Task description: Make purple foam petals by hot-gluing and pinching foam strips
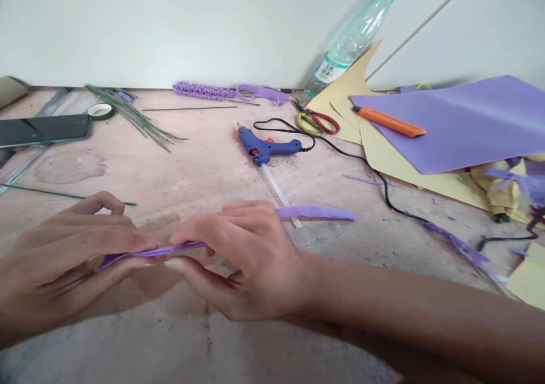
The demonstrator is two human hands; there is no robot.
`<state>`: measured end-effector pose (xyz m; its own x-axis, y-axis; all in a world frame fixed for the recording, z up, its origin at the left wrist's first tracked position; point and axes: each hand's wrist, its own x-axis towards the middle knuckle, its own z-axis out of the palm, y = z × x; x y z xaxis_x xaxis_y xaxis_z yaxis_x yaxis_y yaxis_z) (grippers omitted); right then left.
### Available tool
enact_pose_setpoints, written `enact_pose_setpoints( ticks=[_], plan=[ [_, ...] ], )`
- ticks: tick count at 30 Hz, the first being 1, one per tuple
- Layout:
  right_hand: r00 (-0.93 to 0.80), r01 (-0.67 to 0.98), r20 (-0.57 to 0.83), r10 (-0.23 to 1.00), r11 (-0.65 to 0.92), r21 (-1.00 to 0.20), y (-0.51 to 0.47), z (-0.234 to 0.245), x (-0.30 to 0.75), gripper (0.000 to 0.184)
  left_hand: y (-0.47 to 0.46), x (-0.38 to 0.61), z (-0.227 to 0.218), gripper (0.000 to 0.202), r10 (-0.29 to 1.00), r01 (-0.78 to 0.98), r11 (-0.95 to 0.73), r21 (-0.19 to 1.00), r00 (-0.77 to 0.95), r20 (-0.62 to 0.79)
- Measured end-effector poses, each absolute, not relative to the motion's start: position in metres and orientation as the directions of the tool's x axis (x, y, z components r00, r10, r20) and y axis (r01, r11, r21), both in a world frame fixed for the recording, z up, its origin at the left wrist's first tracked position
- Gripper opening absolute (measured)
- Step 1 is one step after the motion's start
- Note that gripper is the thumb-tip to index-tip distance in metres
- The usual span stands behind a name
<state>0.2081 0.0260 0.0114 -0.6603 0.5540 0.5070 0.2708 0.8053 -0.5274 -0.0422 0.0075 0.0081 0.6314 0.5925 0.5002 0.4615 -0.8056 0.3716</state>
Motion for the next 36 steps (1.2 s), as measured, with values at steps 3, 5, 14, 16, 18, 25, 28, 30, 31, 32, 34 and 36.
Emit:
enact_pose_setpoints(
  ticks=[3, 5, 14, 16, 18, 25, 28, 30, 31, 32, 34, 36],
  plan=[
    [-0.657, 0.264, 0.515, 0.550, 0.808, -0.527, 0.025, 0.010, 0.209, 0.013, 0.006, -0.039, 0.007, 0.006, 0.587, 0.459, -0.810, 0.365, 0.620, 0.521],
    [-0.649, 0.230, 0.560, 0.514, 0.835, -0.500, 0.025, 0.008, 0.208, 0.011, 0.006, -0.038, 0.007, 0.006, 0.577, 0.454, -0.817, 0.356, 0.624, 0.527],
    [-0.670, 0.232, 0.590, 0.450, 0.882, -0.410, 0.026, 0.002, 0.205, 0.011, 0.008, -0.038, 0.007, 0.011, 0.544, 0.428, -0.839, 0.337, 0.624, 0.561],
    [-0.667, 0.223, 0.593, 0.452, 0.880, -0.420, 0.026, 0.002, 0.206, 0.011, 0.007, -0.037, 0.006, 0.006, 0.556, 0.418, -0.831, 0.366, 0.606, 0.569],
    [-0.667, 0.210, 0.581, 0.466, 0.866, -0.453, 0.027, 0.002, 0.207, 0.011, 0.007, -0.035, 0.005, 0.001, 0.568, 0.405, -0.823, 0.398, 0.600, 0.563],
    [-0.675, 0.170, 0.563, 0.476, 0.844, -0.509, 0.027, 0.003, 0.204, 0.017, 0.005, -0.033, 0.002, 0.003, 0.565, 0.403, -0.825, 0.397, 0.608, 0.557],
    [-0.680, 0.165, 0.573, 0.456, 0.858, -0.487, 0.026, 0.002, 0.203, 0.011, 0.006, -0.033, 0.000, 0.002, 0.552, 0.399, -0.834, 0.382, 0.605, 0.574],
    [-0.693, 0.155, 0.582, 0.425, 0.877, -0.456, 0.027, 0.001, 0.204, 0.011, 0.006, -0.033, -0.001, 0.002, 0.550, 0.391, -0.835, 0.386, 0.606, 0.575],
    [-0.700, 0.151, 0.583, 0.412, 0.884, -0.442, 0.028, 0.000, 0.204, 0.010, 0.006, -0.033, -0.001, 0.002, 0.550, 0.387, -0.835, 0.391, 0.607, 0.574],
    [-0.705, 0.150, 0.583, 0.403, 0.889, -0.433, 0.029, 0.000, 0.204, 0.011, 0.006, -0.034, -0.001, 0.002, 0.551, 0.384, -0.834, 0.397, 0.611, 0.568],
    [-0.709, 0.148, 0.578, 0.404, 0.887, -0.438, 0.030, 0.000, 0.205, 0.011, 0.006, -0.034, 0.000, 0.002, 0.551, 0.379, -0.834, 0.402, 0.620, 0.558],
    [-0.703, 0.151, 0.566, 0.430, 0.869, -0.471, 0.030, 0.000, 0.205, 0.010, 0.006, -0.035, 0.000, 0.005, 0.546, 0.371, -0.836, 0.404, 0.629, 0.553]
  ],
)
